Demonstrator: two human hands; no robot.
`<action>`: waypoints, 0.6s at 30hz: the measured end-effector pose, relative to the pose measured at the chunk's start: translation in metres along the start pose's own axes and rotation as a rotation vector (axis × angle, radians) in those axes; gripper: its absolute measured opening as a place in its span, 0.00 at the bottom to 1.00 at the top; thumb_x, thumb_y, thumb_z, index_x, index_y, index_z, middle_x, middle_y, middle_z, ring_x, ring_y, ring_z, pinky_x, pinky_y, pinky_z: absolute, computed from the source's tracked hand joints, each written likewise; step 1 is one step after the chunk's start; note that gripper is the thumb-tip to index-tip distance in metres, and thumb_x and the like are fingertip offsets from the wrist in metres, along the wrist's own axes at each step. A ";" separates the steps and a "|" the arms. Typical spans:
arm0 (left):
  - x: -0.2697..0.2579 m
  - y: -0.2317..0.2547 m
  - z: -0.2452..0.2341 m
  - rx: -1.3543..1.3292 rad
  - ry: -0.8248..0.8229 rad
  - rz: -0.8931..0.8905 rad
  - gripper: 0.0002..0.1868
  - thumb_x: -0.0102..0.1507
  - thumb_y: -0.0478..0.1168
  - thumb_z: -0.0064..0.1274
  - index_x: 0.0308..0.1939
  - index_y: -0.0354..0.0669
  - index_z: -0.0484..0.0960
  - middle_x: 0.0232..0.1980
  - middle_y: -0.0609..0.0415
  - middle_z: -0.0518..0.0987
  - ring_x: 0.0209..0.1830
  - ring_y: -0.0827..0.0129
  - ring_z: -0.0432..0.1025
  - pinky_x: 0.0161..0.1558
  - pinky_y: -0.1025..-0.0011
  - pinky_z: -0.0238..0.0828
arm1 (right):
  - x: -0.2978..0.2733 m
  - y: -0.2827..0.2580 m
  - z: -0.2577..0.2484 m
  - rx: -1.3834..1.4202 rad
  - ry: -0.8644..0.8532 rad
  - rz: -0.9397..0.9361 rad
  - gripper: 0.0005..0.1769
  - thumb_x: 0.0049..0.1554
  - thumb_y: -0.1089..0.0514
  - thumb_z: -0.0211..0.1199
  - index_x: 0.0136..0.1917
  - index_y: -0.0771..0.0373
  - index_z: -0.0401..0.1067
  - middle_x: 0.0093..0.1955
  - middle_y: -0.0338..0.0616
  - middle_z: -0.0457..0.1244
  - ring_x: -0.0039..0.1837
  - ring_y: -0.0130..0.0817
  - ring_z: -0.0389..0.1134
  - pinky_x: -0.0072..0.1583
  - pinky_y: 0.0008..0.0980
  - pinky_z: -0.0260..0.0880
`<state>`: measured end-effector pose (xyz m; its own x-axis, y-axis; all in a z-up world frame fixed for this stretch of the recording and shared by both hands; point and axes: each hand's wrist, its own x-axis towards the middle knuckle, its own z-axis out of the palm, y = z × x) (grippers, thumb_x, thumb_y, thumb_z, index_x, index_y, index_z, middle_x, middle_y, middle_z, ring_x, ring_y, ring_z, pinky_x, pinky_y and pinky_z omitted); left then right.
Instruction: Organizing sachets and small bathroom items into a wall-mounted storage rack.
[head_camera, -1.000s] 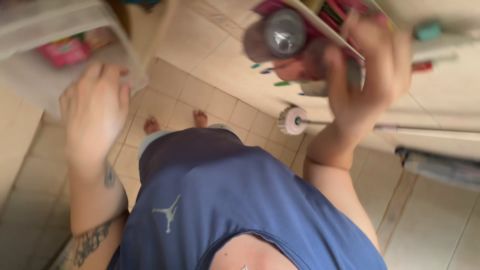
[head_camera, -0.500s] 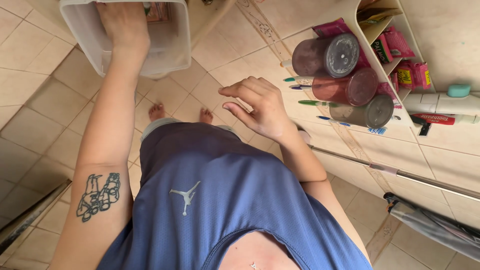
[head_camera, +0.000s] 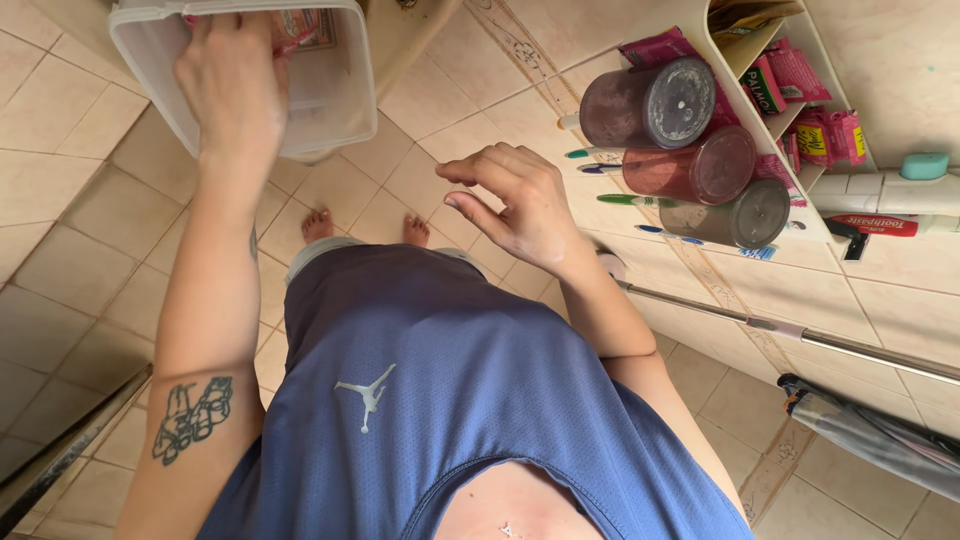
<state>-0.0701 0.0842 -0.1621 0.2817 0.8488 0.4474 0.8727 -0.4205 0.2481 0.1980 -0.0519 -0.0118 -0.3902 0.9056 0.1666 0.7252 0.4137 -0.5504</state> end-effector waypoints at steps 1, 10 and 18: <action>0.004 0.011 -0.022 -0.154 0.001 -0.033 0.09 0.57 0.29 0.62 0.41 0.35 0.83 0.46 0.44 0.81 0.43 0.49 0.76 0.38 0.55 0.72 | 0.001 0.000 0.000 0.025 0.013 -0.009 0.14 0.58 0.59 0.72 0.58 0.59 0.77 0.48 0.45 0.69 0.50 0.43 0.71 0.53 0.38 0.70; 0.028 0.088 -0.136 -0.929 -0.094 0.059 0.08 0.65 0.21 0.56 0.48 0.29 0.80 0.44 0.44 0.79 0.41 0.62 0.81 0.38 0.70 0.77 | 0.037 -0.040 -0.039 0.054 0.294 -0.102 0.28 0.57 0.66 0.71 0.67 0.68 0.65 0.64 0.54 0.63 0.62 0.46 0.68 0.61 0.36 0.70; 0.033 0.126 -0.140 -1.182 -0.184 0.076 0.06 0.70 0.21 0.55 0.49 0.28 0.81 0.43 0.48 0.81 0.42 0.72 0.80 0.44 0.78 0.77 | -0.018 -0.012 -0.069 0.099 0.399 0.079 0.15 0.63 0.70 0.74 0.60 0.63 0.74 0.52 0.43 0.70 0.52 0.33 0.74 0.55 0.28 0.74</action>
<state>-0.0066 0.0148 0.0045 0.4535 0.8016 0.3896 -0.0282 -0.4240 0.9052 0.2360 -0.0670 0.0485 -0.0716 0.9076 0.4138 0.6782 0.3485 -0.6470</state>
